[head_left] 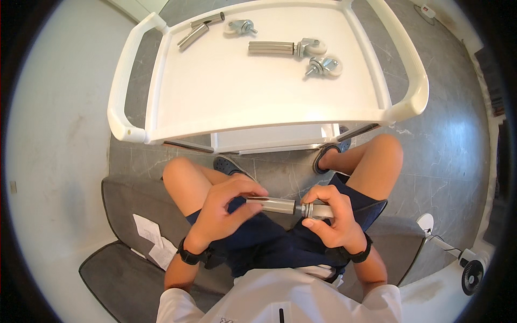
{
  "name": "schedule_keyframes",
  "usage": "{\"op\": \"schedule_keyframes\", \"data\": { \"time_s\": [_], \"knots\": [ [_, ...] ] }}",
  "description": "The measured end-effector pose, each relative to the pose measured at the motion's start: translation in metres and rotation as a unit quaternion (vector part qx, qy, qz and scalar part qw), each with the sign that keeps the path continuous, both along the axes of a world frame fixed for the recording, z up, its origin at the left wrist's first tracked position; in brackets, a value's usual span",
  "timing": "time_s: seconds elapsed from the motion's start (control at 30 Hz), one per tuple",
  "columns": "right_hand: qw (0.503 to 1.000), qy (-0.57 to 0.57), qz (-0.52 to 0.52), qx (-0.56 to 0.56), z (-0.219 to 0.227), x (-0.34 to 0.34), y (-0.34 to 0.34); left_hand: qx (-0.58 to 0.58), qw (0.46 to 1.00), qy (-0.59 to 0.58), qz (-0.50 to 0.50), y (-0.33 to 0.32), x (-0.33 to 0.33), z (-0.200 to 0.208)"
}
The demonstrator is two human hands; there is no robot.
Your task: Assembling a white plastic tiered utility cart, focusing on attaching the casters and legs.
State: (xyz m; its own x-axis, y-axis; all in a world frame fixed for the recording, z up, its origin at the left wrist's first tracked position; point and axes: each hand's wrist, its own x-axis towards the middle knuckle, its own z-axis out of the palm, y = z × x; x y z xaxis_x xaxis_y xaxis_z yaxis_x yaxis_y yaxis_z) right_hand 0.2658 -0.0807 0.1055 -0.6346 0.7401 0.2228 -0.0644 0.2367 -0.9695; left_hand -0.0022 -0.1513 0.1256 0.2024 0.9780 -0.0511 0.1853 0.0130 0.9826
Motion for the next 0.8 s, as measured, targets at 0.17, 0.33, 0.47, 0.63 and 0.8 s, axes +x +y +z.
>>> {"op": "schedule_keyframes", "data": {
  "time_s": [0.17, 0.33, 0.47, 0.63, 0.8],
  "knots": [
    [1.000, -0.009, 0.004, -0.010, 0.000, 0.001, 0.001, -0.015, 0.996, -0.074, 0.038, -0.002, 0.001, -0.001],
    [0.999, -0.015, 0.007, -0.040, -0.003, 0.003, -0.001, 0.028, 0.990, -0.133, 0.036, -0.001, 0.009, -0.003],
    [1.000, 0.004, 0.000, -0.016, -0.004, 0.001, -0.001, -0.024, 0.996, -0.082, 0.017, 0.000, -0.001, -0.003],
    [0.999, -0.014, 0.017, -0.034, -0.005, 0.003, 0.001, 0.114, 0.987, -0.114, -0.018, 0.005, 0.009, -0.008],
    [1.000, -0.007, 0.005, 0.005, -0.002, -0.001, 0.001, -0.065, 0.996, 0.014, -0.065, 0.003, -0.007, -0.006]
  ]
}}
